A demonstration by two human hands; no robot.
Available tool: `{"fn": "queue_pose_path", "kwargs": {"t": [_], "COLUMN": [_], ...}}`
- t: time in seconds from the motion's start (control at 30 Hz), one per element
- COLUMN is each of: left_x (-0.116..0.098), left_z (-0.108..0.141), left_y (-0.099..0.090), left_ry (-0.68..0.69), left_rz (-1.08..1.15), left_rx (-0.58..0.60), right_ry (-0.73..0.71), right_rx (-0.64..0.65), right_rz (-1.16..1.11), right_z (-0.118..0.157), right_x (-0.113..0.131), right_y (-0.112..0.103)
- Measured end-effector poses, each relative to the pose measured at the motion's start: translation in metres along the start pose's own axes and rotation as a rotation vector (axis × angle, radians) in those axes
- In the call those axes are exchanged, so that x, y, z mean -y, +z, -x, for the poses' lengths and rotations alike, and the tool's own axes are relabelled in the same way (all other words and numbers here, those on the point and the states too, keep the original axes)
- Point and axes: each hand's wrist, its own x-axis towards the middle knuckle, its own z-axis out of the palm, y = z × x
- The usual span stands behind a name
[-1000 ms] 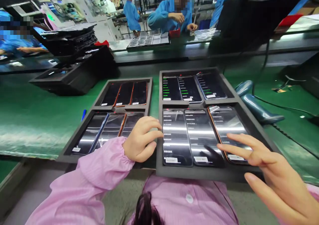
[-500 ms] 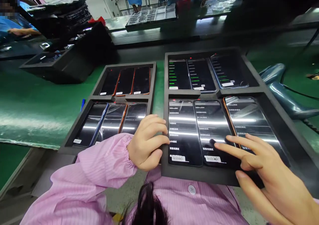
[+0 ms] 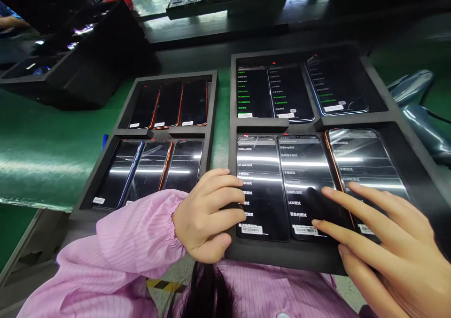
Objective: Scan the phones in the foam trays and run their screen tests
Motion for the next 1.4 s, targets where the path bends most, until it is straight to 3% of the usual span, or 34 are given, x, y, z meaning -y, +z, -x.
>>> {"fn": "queue_pose_path", "kwargs": {"t": [0.37,0.57,0.8,1.0,1.13,1.4], "left_x": [0.003,0.004,0.007,0.007,0.011,0.023], "left_z": [0.007,0.008,0.011,0.009,0.009,0.005], "left_y": [-0.001,-0.004,-0.004,-0.006,-0.006,-0.002], "left_ry": [-0.065,-0.117,-0.269,-0.213,-0.281,-0.449], "left_rz": [0.022,0.017,0.020,-0.007,-0.023,-0.101], "left_rx": [0.024,0.069,0.079,0.188,0.213,0.174], "right_ry": [0.025,-0.021,-0.023,0.143,0.217,0.264], "right_rx": [0.073,0.024,-0.013,0.002,0.074,0.084], "right_rz": [-0.020,-0.015,-0.108,-0.078,-0.039,0.019], "right_z": [-0.001,-0.006,-0.002,0.017,0.016,0.006], "right_x": [0.005,0.004,0.003,-0.027,-0.055,-0.074], "right_y": [-0.007,-0.005,-0.007,-0.032,-0.044,-0.040]}}
